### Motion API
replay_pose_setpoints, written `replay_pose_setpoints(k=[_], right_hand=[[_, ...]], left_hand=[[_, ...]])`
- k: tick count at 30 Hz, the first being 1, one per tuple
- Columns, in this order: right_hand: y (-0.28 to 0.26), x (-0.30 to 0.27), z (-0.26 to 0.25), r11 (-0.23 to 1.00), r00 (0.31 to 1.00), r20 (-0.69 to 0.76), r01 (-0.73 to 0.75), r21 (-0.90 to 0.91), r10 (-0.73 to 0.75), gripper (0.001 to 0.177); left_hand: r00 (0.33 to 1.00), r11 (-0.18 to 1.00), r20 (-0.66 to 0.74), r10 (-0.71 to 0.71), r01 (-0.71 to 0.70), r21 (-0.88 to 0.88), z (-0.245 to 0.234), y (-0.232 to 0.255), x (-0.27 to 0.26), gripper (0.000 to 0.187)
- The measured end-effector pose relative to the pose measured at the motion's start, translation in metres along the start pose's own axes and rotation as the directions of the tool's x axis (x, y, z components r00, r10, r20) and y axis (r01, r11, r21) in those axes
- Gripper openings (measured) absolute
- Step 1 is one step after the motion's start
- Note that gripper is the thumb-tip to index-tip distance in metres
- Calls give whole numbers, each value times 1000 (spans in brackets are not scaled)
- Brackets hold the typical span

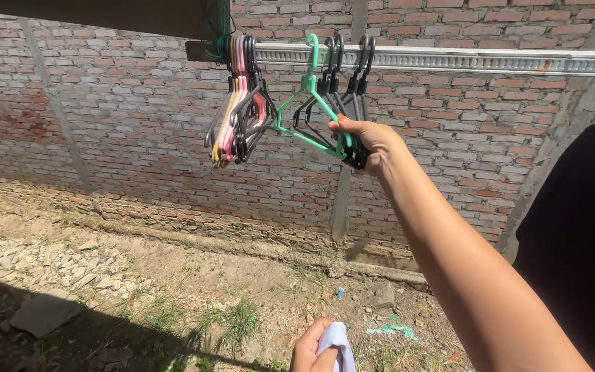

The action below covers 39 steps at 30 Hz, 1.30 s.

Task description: The person takes clothes from a laundry basket, puts them onto hangers, and hangs the hangers onto a drying rack.

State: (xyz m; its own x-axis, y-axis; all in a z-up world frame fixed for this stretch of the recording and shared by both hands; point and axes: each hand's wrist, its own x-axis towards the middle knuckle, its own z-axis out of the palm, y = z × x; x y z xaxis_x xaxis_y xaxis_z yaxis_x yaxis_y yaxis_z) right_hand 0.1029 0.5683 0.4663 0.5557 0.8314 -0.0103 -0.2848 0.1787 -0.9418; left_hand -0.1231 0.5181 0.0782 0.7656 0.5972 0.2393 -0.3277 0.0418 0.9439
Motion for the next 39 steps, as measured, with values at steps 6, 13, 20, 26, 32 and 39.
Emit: replay_pose_setpoints(k=[6,13,20,26,32,39], right_hand=[[14,28,-12,978,989,12,144,-148,-144,23],[-10,-17,56,999,998,54,-31,-32,33,20],[5,25,4,995,985,143,100,3,-99,21],[-1,-14,-36,984,990,28,133,119,-137,22],[-12,-22,-104,979,980,7,199,36,-199,23],[-28,-57,-142,975,979,-98,161,-155,-177,34]], left_hand=[[1000,998,4,5,-4,-56,17,18,-7,21],[997,996,82,8,-1,-87,5,-40,11,27],[995,999,96,6,-2,-43,0,-51,0,25],[993,999,120,11,-4,-54,19,-70,-4,21],[984,997,162,-71,77,-31,37,-62,-6,19],[979,998,196,-56,56,7,57,-61,-6,18]])
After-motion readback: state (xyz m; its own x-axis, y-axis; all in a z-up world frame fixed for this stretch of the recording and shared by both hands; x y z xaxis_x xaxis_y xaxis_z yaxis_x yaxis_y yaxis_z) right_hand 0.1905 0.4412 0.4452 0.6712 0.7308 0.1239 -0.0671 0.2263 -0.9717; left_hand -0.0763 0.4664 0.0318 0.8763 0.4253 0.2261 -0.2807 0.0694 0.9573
